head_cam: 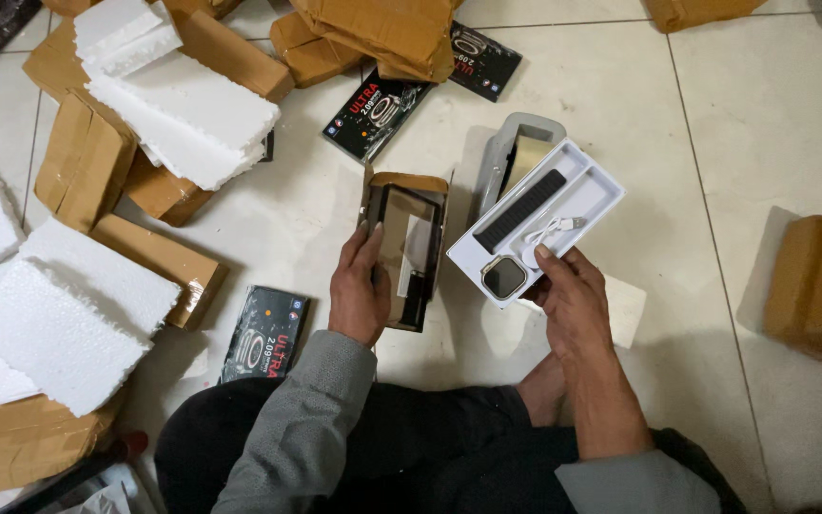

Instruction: The person opens a brown cardboard box, places a white styrofoam sheet inside, and inserts a smartwatch box containing a watch, strap, and charger. The person then closes the box and seals it with tape.

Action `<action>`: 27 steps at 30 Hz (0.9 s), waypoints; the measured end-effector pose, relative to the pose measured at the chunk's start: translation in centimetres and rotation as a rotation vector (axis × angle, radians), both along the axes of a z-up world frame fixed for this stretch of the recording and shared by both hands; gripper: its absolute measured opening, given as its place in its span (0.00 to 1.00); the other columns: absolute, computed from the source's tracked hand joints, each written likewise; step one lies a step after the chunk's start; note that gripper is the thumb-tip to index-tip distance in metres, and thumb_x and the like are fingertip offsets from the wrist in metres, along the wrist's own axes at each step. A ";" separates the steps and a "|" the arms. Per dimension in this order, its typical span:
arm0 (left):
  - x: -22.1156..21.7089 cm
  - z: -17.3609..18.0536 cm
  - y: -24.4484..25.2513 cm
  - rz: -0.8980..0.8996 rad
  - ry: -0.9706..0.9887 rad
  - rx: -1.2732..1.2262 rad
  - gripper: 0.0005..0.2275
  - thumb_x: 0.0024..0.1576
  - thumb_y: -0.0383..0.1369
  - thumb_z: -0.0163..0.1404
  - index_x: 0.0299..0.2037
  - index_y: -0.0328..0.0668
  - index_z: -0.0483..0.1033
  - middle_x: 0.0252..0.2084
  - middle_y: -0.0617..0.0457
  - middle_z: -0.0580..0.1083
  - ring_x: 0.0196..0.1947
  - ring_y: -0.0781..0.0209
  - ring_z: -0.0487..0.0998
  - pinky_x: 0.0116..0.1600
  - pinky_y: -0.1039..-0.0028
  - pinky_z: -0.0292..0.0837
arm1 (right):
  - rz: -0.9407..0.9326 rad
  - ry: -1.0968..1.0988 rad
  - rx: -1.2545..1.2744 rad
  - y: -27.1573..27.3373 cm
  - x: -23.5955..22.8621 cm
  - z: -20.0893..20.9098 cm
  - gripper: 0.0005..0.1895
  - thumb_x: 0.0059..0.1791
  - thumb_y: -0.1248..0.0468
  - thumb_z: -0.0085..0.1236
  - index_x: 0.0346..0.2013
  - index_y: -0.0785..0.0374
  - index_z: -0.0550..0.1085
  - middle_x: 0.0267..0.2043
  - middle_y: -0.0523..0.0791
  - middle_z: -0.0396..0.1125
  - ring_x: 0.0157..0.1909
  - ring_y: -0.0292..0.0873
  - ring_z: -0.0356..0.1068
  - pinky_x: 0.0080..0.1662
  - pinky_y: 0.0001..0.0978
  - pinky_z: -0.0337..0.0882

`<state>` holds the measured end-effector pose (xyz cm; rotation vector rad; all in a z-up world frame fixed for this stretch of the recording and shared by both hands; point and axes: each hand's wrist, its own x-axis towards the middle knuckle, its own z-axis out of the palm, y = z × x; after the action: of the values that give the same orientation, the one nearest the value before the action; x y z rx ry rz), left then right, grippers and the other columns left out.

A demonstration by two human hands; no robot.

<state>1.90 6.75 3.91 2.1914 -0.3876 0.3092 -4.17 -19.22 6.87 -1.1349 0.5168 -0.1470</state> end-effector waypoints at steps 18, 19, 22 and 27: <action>-0.1 0.3 -0.5 -0.242 0.836 -0.863 0.20 0.64 0.39 0.46 0.60 0.32 0.70 0.50 0.46 0.77 0.48 0.55 0.81 0.45 0.65 0.86 | 0.208 0.260 0.076 3.3 -0.3 -0.3 0.32 0.55 0.42 0.39 0.54 0.69 0.72 0.42 0.55 0.74 0.39 0.50 0.75 0.39 0.41 0.76; 0.2 0.6 -0.2 -0.234 0.808 -0.891 0.19 0.64 0.39 0.45 0.59 0.32 0.70 0.50 0.46 0.77 0.48 0.55 0.81 0.46 0.64 0.87 | 0.106 0.302 -0.088 2.7 -0.1 -0.3 0.29 0.55 0.46 0.44 0.48 0.72 0.74 0.38 0.53 0.74 0.36 0.48 0.75 0.38 0.40 0.76; 0.4 1.2 0.5 -0.216 0.760 -0.836 0.18 0.66 0.40 0.44 0.57 0.32 0.72 0.45 0.46 0.79 0.42 0.54 0.82 0.43 0.67 0.83 | -0.072 0.375 -0.603 0.4 -1.0 0.4 0.25 0.56 0.54 0.56 0.35 0.80 0.76 0.32 0.55 0.69 0.32 0.49 0.66 0.37 0.42 0.70; 0.6 0.9 1.1 -0.316 0.643 -0.742 0.18 0.68 0.40 0.43 0.57 0.29 0.73 0.47 0.50 0.78 0.48 0.64 0.78 0.55 0.77 0.74 | -0.006 -0.030 -0.495 -1.8 -1.3 3.4 0.22 0.54 0.55 0.48 0.55 0.70 0.71 0.46 0.48 0.71 0.47 0.43 0.72 0.51 0.36 0.75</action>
<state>2.46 7.87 4.83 1.3652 -0.1992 -0.3765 -5.46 -21.06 10.30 -1.6106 0.4695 -0.3084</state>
